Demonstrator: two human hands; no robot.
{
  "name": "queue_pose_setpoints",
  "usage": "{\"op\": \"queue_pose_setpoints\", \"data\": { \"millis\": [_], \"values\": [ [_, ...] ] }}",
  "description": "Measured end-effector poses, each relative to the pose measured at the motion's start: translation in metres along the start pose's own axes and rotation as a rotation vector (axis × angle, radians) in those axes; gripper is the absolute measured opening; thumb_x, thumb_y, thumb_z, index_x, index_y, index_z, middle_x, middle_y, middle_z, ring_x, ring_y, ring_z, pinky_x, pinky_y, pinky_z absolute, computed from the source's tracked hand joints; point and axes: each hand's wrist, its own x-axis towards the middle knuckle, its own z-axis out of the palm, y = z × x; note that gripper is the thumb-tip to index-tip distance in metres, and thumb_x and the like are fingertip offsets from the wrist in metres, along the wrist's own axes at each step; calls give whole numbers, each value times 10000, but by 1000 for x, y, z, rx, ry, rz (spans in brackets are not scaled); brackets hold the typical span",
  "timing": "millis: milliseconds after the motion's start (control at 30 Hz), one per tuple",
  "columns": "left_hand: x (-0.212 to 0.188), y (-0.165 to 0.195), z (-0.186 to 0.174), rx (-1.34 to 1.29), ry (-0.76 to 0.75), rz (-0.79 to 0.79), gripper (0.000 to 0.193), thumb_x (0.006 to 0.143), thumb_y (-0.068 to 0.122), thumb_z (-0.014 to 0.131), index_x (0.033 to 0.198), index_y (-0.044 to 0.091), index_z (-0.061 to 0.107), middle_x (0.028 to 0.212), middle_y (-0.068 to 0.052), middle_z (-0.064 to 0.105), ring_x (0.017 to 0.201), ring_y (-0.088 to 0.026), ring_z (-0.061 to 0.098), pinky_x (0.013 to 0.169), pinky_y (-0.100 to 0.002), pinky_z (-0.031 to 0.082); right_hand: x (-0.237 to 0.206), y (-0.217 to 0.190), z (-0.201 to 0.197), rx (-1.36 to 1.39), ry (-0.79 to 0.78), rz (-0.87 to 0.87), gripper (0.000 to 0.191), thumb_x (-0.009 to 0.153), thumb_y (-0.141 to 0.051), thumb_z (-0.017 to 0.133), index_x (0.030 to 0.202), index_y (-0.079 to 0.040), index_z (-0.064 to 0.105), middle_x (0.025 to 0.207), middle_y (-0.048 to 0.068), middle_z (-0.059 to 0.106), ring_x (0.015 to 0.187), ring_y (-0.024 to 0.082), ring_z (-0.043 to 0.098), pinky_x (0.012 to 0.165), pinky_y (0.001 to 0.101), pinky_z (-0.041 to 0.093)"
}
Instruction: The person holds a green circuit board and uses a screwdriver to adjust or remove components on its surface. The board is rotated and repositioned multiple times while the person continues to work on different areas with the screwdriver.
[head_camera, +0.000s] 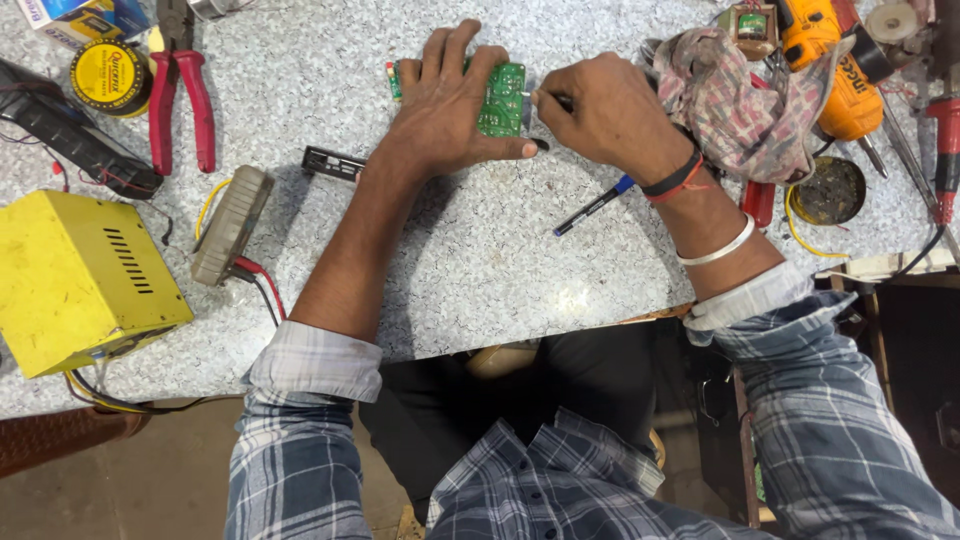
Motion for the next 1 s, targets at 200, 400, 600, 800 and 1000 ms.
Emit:
{"op": "queue_pose_setpoints", "data": {
  "millis": [200,400,600,800,1000],
  "values": [
    [-2,4,0,-34,11,4,1196,616,957,762,1480,175,489,1603,-273,263,1485,-492,135,1074,-783,177,2,5,2,-26,109,-55,233,1031,-228,708,922,-31,770,731,194,662,641,399,647,610,480,523],
    [0,3,1,-31,20,-11,1199,589,960,750,1461,176,501,1584,-275,283,1477,-491,138,1068,-772,174,0,2,5,-67,59,-56,223,987,-223,716,881,-32,764,712,174,668,633,384,659,627,481,532],
    [-1,3,-2,-45,32,6,1178,644,928,767,1466,125,509,1582,-281,295,1477,-498,156,1067,-753,189,1,4,7,-31,104,-81,177,985,-222,734,960,-54,782,824,154,713,723,375,680,657,477,534],
    [-4,11,-9,-39,55,-24,1108,625,844,804,1413,114,535,1561,-245,353,1467,-457,219,1053,-696,237,3,4,4,94,77,-128,130,1003,-148,711,1082,-49,738,944,160,714,817,364,688,705,468,541],
    [0,16,-10,-10,100,-24,1002,611,708,831,1331,71,548,1503,-216,433,1422,-399,324,990,-632,296,5,6,1,101,67,-161,109,1004,-107,710,1079,-29,699,946,163,690,867,373,677,760,473,533]
  ]
}}
